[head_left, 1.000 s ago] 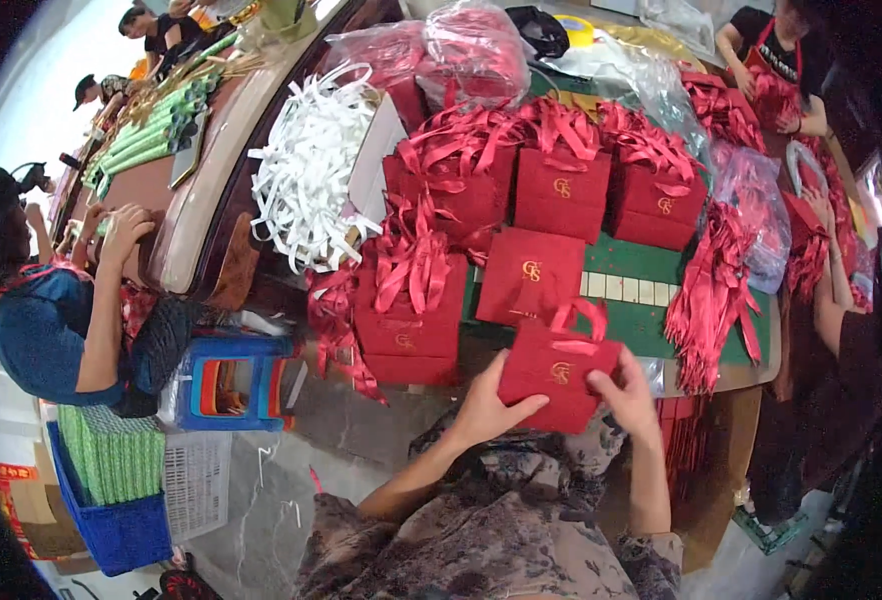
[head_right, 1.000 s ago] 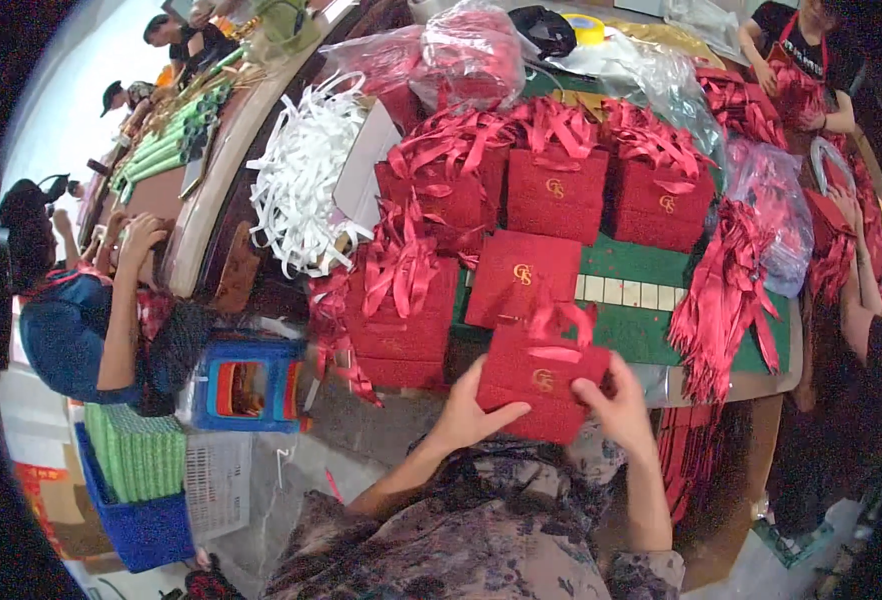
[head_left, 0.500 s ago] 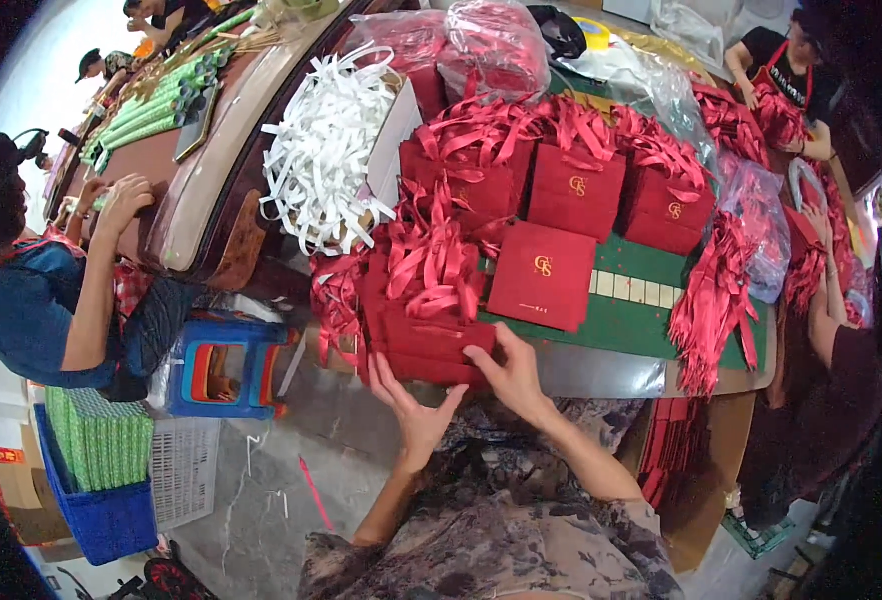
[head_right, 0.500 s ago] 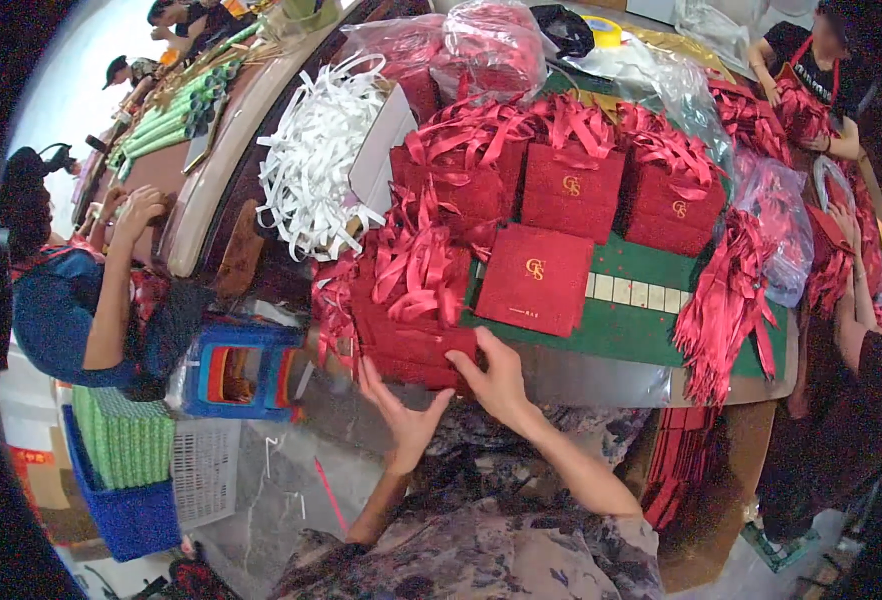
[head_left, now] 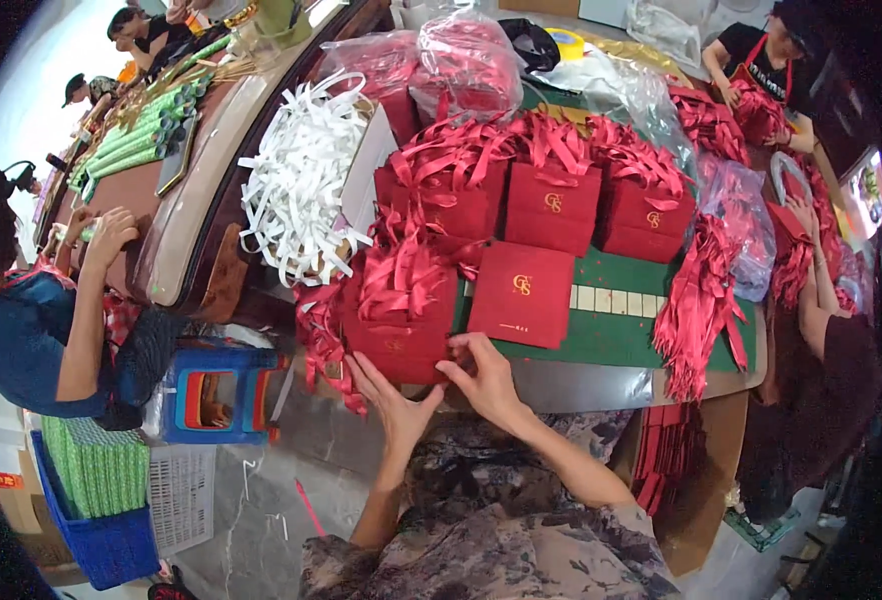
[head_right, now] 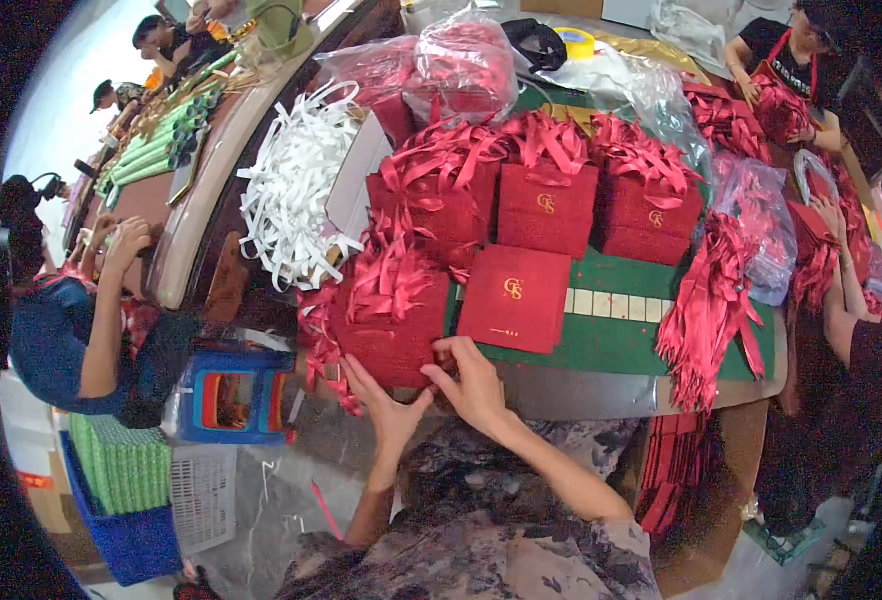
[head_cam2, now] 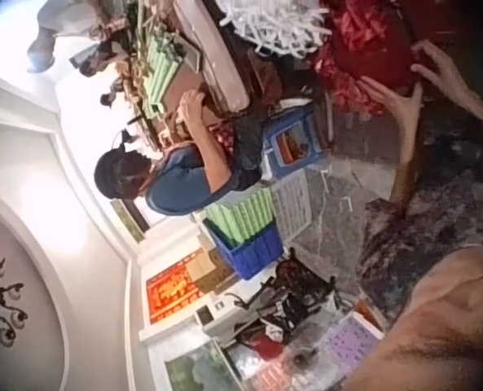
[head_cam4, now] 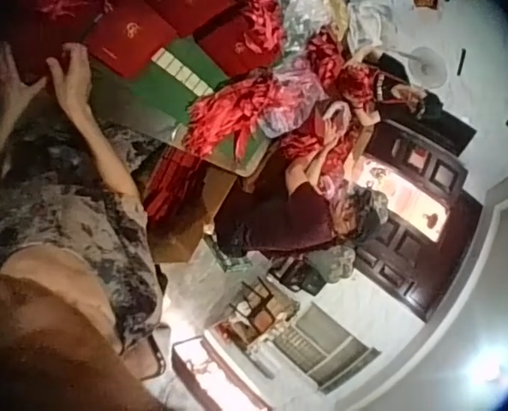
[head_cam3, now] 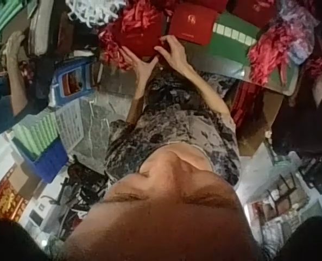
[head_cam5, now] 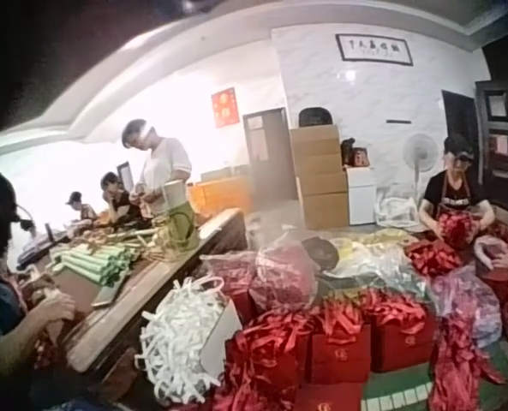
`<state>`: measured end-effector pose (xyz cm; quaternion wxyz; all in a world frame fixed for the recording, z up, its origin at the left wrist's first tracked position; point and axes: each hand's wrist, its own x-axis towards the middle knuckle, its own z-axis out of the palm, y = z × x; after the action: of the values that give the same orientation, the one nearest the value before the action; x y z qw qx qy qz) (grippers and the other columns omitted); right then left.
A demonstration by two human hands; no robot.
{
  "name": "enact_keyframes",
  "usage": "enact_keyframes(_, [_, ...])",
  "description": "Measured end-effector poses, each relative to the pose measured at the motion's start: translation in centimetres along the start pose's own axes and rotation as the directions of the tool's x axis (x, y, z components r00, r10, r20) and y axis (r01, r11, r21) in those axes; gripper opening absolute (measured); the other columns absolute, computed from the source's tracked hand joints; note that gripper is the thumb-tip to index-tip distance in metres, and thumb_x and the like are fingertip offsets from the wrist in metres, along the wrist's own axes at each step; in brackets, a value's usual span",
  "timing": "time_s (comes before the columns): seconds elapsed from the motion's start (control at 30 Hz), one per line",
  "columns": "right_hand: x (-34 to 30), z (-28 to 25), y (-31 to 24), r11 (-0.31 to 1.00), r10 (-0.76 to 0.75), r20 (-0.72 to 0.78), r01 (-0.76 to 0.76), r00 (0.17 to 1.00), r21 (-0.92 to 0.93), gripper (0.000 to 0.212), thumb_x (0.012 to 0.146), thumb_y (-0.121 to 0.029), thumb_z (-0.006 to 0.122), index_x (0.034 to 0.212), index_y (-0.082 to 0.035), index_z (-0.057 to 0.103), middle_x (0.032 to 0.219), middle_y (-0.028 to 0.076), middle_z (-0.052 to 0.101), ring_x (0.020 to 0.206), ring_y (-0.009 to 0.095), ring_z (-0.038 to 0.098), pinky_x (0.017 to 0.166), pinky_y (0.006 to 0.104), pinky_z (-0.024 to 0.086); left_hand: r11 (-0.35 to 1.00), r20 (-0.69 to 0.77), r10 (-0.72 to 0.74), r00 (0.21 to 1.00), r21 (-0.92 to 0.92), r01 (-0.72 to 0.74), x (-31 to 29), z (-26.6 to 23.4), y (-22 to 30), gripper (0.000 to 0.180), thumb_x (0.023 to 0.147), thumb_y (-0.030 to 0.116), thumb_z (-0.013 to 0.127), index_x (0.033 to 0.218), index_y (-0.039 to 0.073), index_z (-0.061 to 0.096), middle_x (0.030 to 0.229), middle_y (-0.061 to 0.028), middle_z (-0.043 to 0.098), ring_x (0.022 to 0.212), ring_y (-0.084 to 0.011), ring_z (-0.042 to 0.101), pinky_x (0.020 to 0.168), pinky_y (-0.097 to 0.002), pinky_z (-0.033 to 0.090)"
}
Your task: The person attaches ribbon handles to red gift bags by hand.
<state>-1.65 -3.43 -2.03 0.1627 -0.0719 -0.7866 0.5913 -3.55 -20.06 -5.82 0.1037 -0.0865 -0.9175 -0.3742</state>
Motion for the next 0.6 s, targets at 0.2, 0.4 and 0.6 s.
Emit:
enact_keyframes(0.2, [-1.5,-3.8,1.1,0.961,-0.123,-0.086,0.097,0.989,-0.258,0.027,0.083,-0.009,0.076,0.106,-0.003,0.063,0.093,0.013,0.061,0.085,0.030,0.063,0.074,0.0397,0.052,0.999,0.003,0.017,1.000,0.050,-0.017,1.5,-0.4,-0.6,0.142,0.061,0.043,0.093,0.157,-0.003,-0.001,0.161,-0.0335,0.002,0.149,-0.0488,0.007,0.120,-0.0581,0.014])
enact_keyframes(0.4, [-1.5,-8.8,2.3,0.701,-0.237,-0.114,0.088,0.965,-0.708,0.054,0.075,-0.011,0.079,0.126,-0.010,0.062,0.129,0.013,0.057,0.126,0.037,0.048,0.100,0.0471,0.044,0.992,-0.020,0.020,1.000,0.124,-0.017,-0.1,-0.3,-1.4,0.148,0.058,0.049,0.094,0.156,-0.004,-0.003,0.162,-0.0324,0.000,0.150,-0.0472,0.004,0.121,-0.0588,0.009])
enact_keyframes(0.6, [-2.3,-10.8,5.4,0.631,-0.220,-0.038,0.112,0.975,-0.768,0.049,0.082,-0.012,0.075,0.129,-0.016,0.064,0.137,0.008,0.057,0.129,0.035,0.049,0.103,0.0496,0.042,0.995,-0.026,0.036,0.999,0.092,-0.033,-0.9,-0.7,-0.7,0.148,0.057,0.048,0.095,0.157,-0.003,-0.002,0.162,-0.0316,-0.002,0.150,-0.0470,0.001,0.120,-0.0612,0.008])
